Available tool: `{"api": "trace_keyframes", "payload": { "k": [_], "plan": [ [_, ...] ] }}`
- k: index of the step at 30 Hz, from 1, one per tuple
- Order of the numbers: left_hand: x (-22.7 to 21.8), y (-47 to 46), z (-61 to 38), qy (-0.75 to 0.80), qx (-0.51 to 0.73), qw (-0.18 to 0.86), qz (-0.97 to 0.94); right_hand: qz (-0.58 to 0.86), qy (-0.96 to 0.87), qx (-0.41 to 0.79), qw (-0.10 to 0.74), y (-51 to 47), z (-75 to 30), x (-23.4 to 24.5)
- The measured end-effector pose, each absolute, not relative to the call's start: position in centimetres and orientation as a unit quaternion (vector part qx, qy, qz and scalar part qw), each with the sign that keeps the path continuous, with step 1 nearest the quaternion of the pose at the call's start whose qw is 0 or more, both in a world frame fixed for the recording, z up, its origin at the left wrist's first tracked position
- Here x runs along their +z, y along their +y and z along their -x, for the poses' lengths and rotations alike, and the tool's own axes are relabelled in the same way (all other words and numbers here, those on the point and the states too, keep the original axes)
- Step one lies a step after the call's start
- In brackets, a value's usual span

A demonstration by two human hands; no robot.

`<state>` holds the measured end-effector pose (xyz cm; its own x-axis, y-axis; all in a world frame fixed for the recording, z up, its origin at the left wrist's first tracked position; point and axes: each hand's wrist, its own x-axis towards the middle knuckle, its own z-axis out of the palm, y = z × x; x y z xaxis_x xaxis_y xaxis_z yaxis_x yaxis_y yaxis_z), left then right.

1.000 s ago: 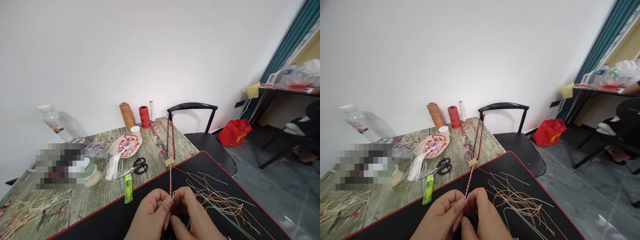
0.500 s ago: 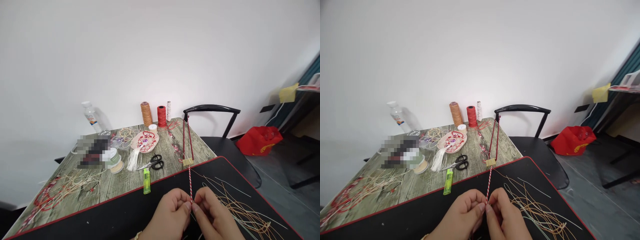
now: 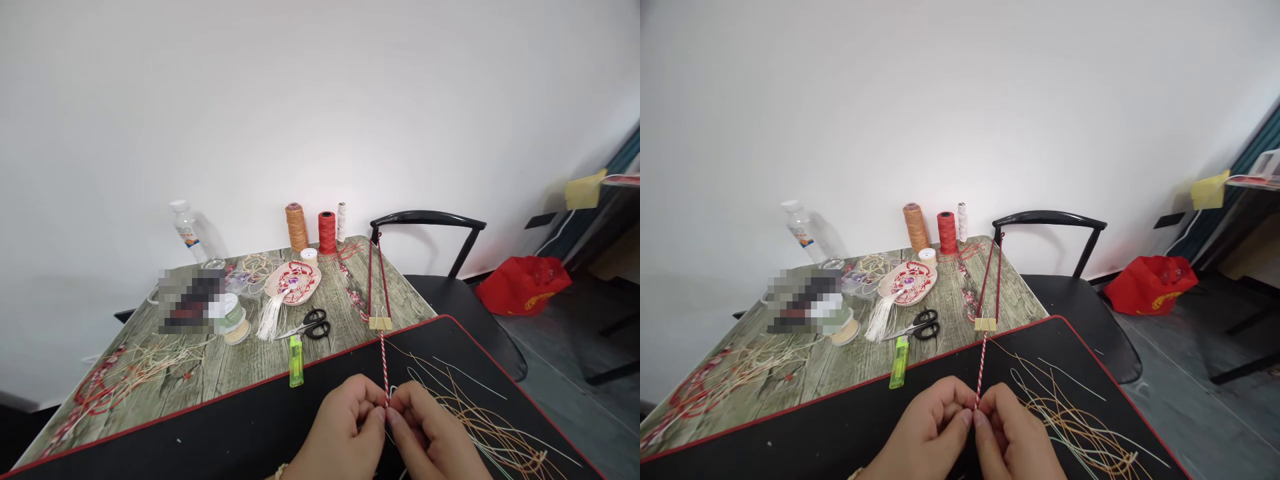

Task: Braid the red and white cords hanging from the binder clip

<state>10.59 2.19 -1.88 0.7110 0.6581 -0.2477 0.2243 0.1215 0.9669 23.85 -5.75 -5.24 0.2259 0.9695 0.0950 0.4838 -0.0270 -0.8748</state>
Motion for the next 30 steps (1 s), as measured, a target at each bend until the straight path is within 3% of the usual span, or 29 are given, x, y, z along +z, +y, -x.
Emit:
{"api": "trace_keyframes", "payload": {
  "k": [6, 14, 23, 27, 30],
  "plan": [
    [-1.9, 2.3, -10.5, 0.343, 0.156, 0.664, -0.646, 0.658, -0.543, 0.292, 0.432, -5.4, -23.8, -4.8],
    [-1.1, 2.6, -10.3, 0.324, 0.156, 0.668, -0.652, 0.619, -0.404, 0.477, 0.475, -4.6, -23.8, -3.0],
    [-1.4, 2.6, -10.1, 0.305, 0.159, 0.624, -0.702, 0.556, -0.252, 0.597, 0.521, -4.3, -23.4, -1.9],
    [-0.3, 2.2, -9.8, 0.333, 0.160, 0.581, -0.725, 0.533, -0.230, 0.622, 0.526, -4.3, -23.4, -1.8],
    [0.9, 2.2, -9.7, 0.342, 0.127, 0.490, -0.792, 0.521, -0.220, 0.639, 0.521, -4.3, -23.5, -1.7]
  ]
}}
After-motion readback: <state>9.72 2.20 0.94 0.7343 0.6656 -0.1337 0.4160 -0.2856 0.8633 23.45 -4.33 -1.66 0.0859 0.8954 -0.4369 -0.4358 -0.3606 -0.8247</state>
